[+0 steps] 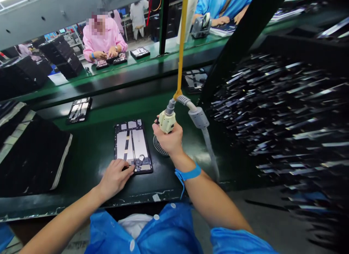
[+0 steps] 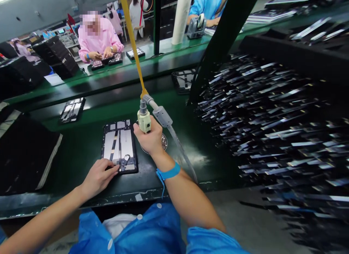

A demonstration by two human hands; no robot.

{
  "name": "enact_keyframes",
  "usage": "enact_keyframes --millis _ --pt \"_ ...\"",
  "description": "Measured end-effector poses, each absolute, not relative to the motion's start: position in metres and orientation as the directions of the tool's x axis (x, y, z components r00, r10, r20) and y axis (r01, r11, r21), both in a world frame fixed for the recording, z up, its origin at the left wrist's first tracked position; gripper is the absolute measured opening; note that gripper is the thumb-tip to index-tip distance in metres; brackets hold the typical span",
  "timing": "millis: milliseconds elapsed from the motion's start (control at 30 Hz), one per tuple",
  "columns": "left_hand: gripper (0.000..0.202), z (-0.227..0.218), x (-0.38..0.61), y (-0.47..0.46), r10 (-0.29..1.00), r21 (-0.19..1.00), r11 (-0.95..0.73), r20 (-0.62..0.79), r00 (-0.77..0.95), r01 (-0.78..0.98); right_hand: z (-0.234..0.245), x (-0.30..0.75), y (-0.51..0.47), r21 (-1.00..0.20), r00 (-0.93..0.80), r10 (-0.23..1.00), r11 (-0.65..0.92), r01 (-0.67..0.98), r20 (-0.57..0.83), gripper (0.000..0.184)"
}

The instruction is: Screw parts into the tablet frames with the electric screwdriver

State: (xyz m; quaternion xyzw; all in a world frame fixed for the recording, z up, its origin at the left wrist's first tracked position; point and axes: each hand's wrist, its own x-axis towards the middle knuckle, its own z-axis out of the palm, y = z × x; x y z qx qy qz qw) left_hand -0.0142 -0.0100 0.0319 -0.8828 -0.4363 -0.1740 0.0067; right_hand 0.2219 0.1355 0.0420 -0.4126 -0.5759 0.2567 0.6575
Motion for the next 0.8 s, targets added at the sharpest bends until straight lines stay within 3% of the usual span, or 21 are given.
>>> enact_keyframes --millis 267,400,800 --pt "0.029 0.005 -0.008 -0.027 0.843 0.280 -0.482 0.406 0.352 0.830 0.041 0.228 0.134 -0.857 0.215 0.829 0.503 0.115 0.516 0.018" --pt "0.021 0.000 -0.015 0.002 0.842 0.377 -0.508 0.408 0.353 0.774 0.038 0.229 0.138 -0.860 0.238 0.830 0.506 0.063 0.505 0.023" --pt "0.017 -0.013 -0.015 0.049 0.819 0.359 -0.512 0.479 0.317 0.781 0.030 0.228 0.137 -0.903 0.293 0.856 0.424 0.070 0.425 0.028"
